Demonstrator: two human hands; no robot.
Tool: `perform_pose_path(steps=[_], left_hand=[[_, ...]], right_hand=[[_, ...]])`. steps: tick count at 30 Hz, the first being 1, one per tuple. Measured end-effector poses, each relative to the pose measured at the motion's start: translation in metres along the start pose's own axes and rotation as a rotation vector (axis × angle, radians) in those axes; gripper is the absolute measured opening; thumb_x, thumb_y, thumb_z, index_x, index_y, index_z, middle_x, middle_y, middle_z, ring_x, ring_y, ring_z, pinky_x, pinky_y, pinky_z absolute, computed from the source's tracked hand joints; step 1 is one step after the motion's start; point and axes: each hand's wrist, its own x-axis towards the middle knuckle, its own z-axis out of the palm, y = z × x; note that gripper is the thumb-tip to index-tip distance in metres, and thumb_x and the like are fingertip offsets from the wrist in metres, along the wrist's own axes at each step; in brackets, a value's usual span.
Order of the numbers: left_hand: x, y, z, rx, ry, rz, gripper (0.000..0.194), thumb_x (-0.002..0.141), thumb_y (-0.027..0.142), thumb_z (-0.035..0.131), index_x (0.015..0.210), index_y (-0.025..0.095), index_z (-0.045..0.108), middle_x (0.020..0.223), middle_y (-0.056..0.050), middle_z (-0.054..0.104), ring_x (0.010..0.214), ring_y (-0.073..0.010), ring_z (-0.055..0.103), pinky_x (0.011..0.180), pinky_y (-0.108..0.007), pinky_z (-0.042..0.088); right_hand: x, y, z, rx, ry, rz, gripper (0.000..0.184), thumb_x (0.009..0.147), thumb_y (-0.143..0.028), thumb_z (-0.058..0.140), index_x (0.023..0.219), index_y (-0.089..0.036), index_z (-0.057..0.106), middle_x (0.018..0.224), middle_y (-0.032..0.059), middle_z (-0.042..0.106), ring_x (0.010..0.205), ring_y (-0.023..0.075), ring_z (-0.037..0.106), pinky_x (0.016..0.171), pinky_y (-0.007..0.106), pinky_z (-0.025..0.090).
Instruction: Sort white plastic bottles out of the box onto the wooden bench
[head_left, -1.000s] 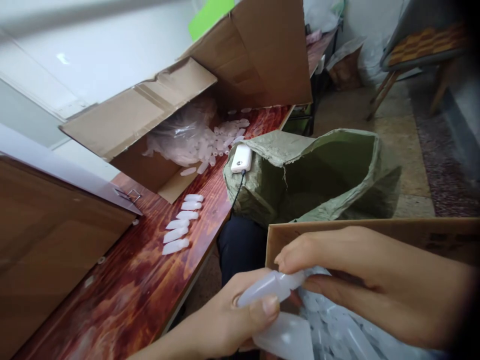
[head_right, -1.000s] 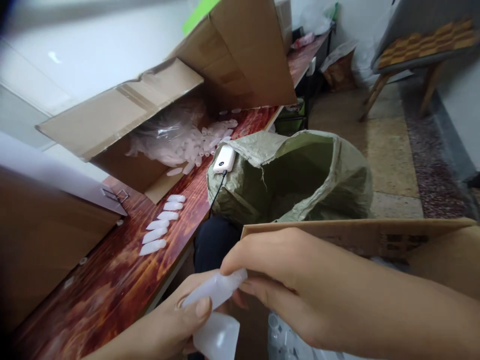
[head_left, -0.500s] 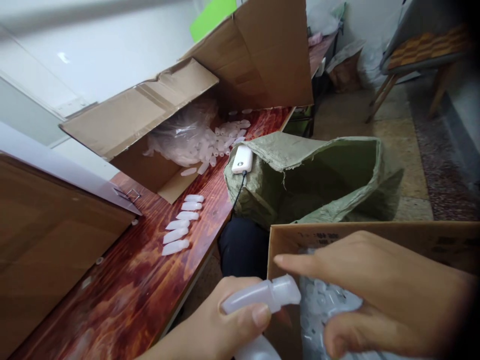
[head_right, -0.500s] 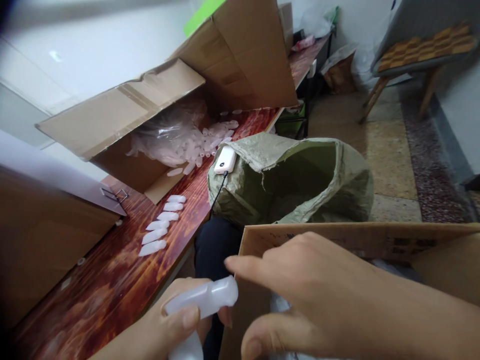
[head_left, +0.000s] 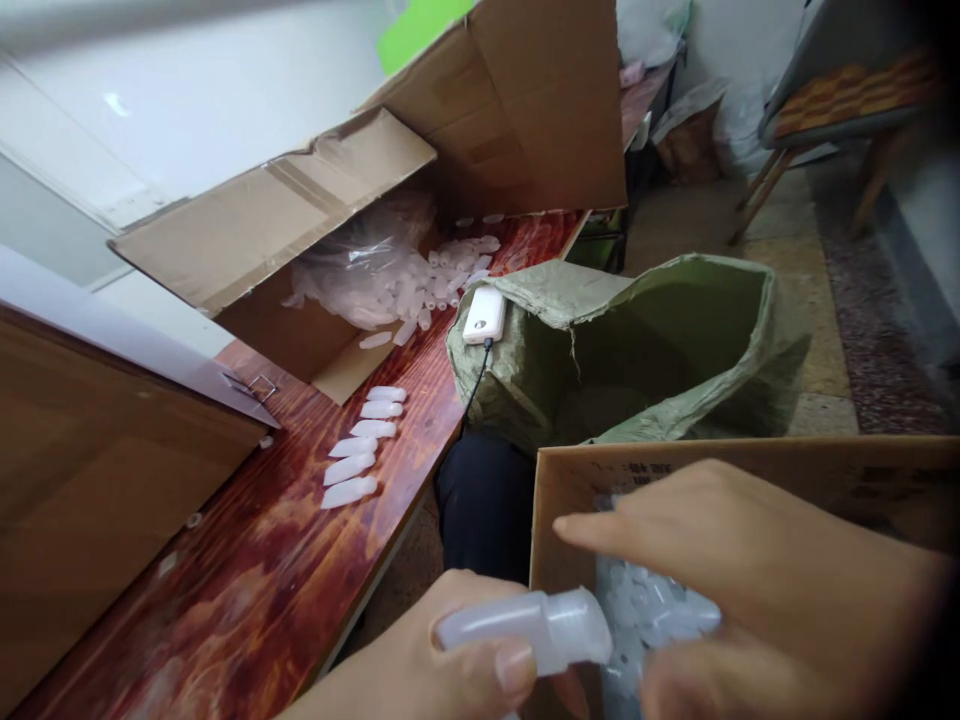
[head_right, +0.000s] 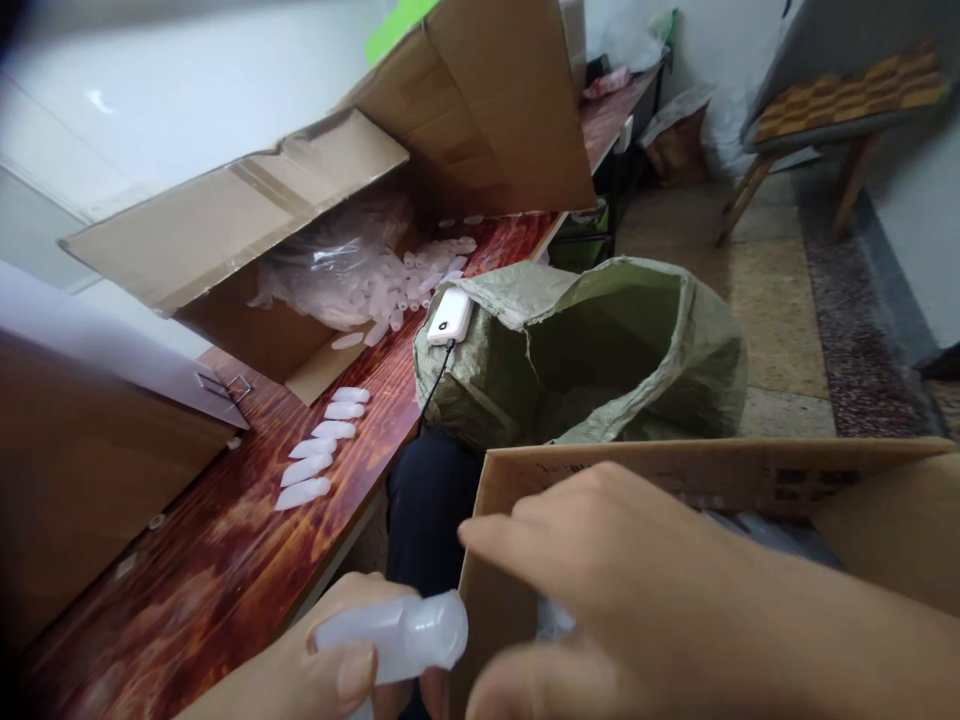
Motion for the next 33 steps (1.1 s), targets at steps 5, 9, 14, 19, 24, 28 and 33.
perform_pose_path(steps=[5, 9, 14, 19, 24, 28, 33], left_hand=[[0.007, 0.002, 0.009, 0.008, -0.016, -0.076, 0.065, 0.08, 0.079, 0.043, 0.068, 0.015, 0.048, 0.06, 0.002, 0.036, 0.055, -0.0081, 0.03, 0.049, -0.022, 0.023], [0.003, 0.019, 0.016, 0.164, 0.129, -0.142, 0.061, 0.078, 0.078, 0.048, 0.074, 0.017, 0.052, 0.063, 0.002, 0.04, 0.056, -0.0087, 0.035, 0.047, -0.022, 0.023], [0.003, 0.02, -0.01, 0.449, 0.389, 0.015, 0.036, 0.083, 0.054, 0.062, 0.081, 0.017, 0.063, 0.061, 0.002, 0.049, 0.054, -0.0092, 0.04, 0.049, -0.022, 0.028], [0.018, -0.01, -0.078, 0.102, 0.976, -0.248, 0.027, 0.083, 0.041, 0.066, 0.075, 0.018, 0.056, 0.062, 0.005, 0.05, 0.055, -0.0087, 0.045, 0.047, -0.017, 0.027], [0.016, -0.021, -0.108, -0.215, 0.878, -0.45, 0.04, 0.089, 0.051, 0.052, 0.065, 0.019, 0.047, 0.042, 0.008, 0.03, 0.033, -0.0046, 0.016, 0.038, -0.018, 0.006], [0.008, -0.022, -0.105, -0.416, 0.859, -0.375, 0.032, 0.09, 0.043, 0.048, 0.07, 0.018, 0.047, 0.049, 0.006, 0.038, 0.036, -0.0042, 0.022, 0.036, -0.015, 0.013], [0.005, -0.026, -0.098, -0.541, 0.984, -0.269, 0.01, 0.089, 0.026, 0.053, 0.084, 0.017, 0.05, 0.06, 0.004, 0.051, 0.041, -0.0054, 0.043, 0.041, -0.014, 0.036]], right_hand=[[0.001, -0.014, 0.018, 0.009, 0.054, -0.051, 0.026, 0.091, -0.038, 0.049, 0.074, -0.022, 0.06, 0.062, 0.0017, 0.063, 0.051, 0.0163, 0.055, 0.046, 0.029, 0.029], [0.001, -0.027, 0.025, 0.255, -0.035, 0.322, 0.037, 0.093, -0.045, 0.04, 0.067, -0.022, 0.054, 0.055, 0.0009, 0.059, 0.047, 0.0133, 0.051, 0.042, 0.028, 0.023], [0.015, -0.024, 0.022, 0.762, -0.024, 0.675, 0.031, 0.082, -0.053, 0.054, 0.084, -0.022, 0.054, 0.059, -0.0028, 0.05, 0.052, 0.0111, 0.045, 0.045, 0.023, 0.027], [0.021, 0.004, 0.033, 1.237, 0.056, 1.083, 0.014, 0.072, -0.022, 0.051, 0.074, -0.023, 0.037, 0.046, -0.0093, 0.038, 0.039, 0.0079, 0.035, 0.04, 0.02, 0.025], [0.019, 0.01, 0.037, 1.232, 0.016, 1.013, 0.024, 0.081, -0.034, 0.057, 0.068, -0.021, 0.041, 0.049, -0.0054, 0.047, 0.037, 0.0055, 0.037, 0.037, 0.017, 0.025], [0.023, 0.004, 0.029, 1.178, -0.129, 1.023, 0.041, 0.089, -0.059, 0.044, 0.071, -0.022, 0.044, 0.047, -0.0057, 0.047, 0.026, 0.0041, 0.025, 0.03, 0.018, 0.016], [0.022, 0.009, 0.028, 1.061, -0.088, 0.93, 0.034, 0.089, -0.051, 0.047, 0.074, -0.022, 0.044, 0.041, -0.0078, 0.041, 0.032, 0.0055, 0.032, 0.035, 0.016, 0.025]])
